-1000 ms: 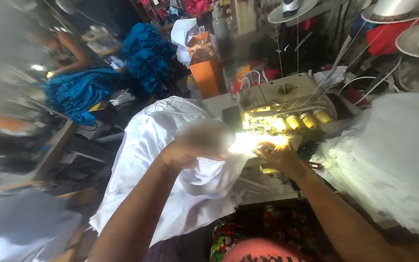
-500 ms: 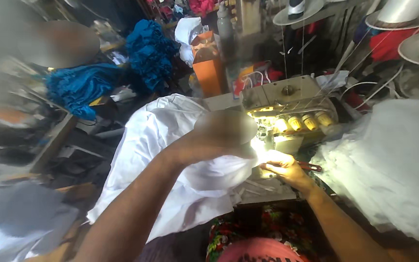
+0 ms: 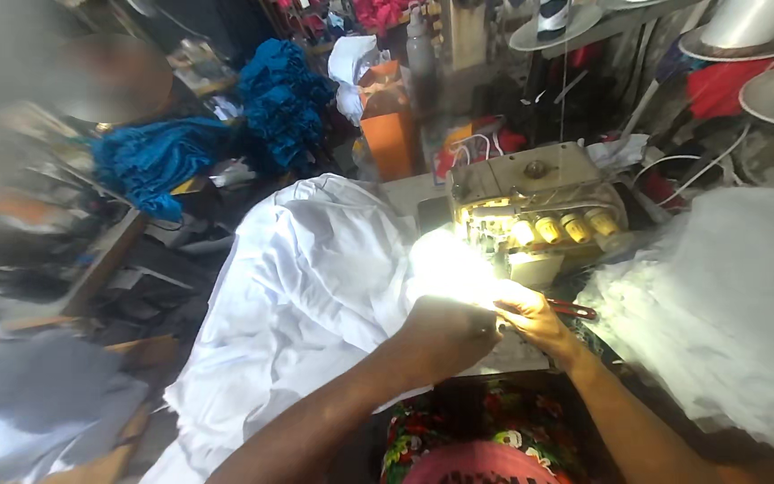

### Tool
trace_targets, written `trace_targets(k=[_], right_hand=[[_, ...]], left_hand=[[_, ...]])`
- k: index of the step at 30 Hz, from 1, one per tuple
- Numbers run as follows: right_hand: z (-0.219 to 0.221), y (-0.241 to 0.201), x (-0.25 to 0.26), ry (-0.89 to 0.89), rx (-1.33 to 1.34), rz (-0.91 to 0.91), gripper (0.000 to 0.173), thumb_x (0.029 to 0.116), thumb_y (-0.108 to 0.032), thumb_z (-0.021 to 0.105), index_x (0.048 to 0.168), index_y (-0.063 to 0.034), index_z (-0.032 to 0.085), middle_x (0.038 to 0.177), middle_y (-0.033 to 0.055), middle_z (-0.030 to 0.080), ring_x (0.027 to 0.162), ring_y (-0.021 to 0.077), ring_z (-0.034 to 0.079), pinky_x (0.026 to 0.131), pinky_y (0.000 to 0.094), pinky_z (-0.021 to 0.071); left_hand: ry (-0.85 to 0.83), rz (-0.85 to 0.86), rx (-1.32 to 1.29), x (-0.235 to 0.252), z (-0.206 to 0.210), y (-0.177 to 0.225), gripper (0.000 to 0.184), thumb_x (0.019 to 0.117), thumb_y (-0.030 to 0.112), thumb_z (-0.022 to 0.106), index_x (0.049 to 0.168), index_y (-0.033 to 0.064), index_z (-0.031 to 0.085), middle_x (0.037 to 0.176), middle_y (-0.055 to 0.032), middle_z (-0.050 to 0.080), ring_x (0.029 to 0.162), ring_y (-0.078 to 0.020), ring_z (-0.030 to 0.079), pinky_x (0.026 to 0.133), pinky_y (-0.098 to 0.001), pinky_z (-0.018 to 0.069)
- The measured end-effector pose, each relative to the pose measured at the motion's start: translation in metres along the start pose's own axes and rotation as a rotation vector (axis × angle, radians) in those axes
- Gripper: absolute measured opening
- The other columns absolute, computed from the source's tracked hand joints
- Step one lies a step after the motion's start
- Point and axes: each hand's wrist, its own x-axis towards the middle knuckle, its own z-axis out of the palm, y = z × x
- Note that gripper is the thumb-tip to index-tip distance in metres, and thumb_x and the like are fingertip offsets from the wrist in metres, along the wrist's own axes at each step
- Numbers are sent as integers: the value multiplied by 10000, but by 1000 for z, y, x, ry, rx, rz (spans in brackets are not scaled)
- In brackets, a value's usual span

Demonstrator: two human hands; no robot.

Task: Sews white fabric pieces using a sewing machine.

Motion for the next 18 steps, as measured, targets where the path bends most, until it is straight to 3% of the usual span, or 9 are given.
trace_targets(k=[4, 8, 11, 14, 16, 18], right_hand=[[3, 1, -9, 35, -53, -58, 187, 943, -57, 619, 1010, 22, 774, 1020, 131, 747, 991, 115, 695, 935, 251, 535], [9, 5, -12, 135, -151, -134, 191, 947, -61, 611, 993, -7, 788, 1040, 134, 763, 1011, 170, 722, 934, 292, 553], [21, 9, -17, 260, -104, -81, 192, 942, -39, 625, 1033, -2, 789, 1171, 165, 736, 1107, 189, 709, 979, 304, 552], [36, 7, -25, 425, -13, 37, 280, 950, -19, 607, 1194, 75, 705, 1341, 219, 641, 1194, 155, 662, 997, 235, 531], [43, 10, -31, 466, -19, 84, 347, 962, -42, 591, 1273, 98, 650, 1365, 234, 618, 1197, 146, 651, 970, 213, 528], [47, 17, -39, 444, -60, 89, 328, 961, -55, 589, 1245, 88, 673, 1316, 229, 651, 1207, 182, 654, 997, 251, 530]], left_hand=[[135, 86, 170, 6, 34, -9, 264, 965, 180, 606, 764, 35, 697, 652, -90, 623, 590, -230, 636, 509, -386, 456], [229, 66, 327, 9, 63, -10, 251, 944, 133, 603, 722, 27, 658, 625, -106, 601, 563, -263, 642, 472, -397, 467], [263, 19, 493, 13, 81, -8, 177, 923, 79, 608, 797, 14, 714, 669, -114, 645, 597, -271, 669, 502, -387, 507], [259, -52, 586, 20, 86, -6, 137, 893, 26, 624, 903, 10, 760, 715, -113, 680, 634, -273, 685, 529, -381, 513], [246, -92, 618, 24, 85, -7, 131, 881, 12, 638, 929, 10, 760, 734, -108, 688, 665, -271, 697, 547, -382, 524], [233, -111, 645, 28, 85, -10, 127, 877, 7, 639, 925, 13, 756, 739, -106, 690, 681, -273, 702, 557, -391, 526]])
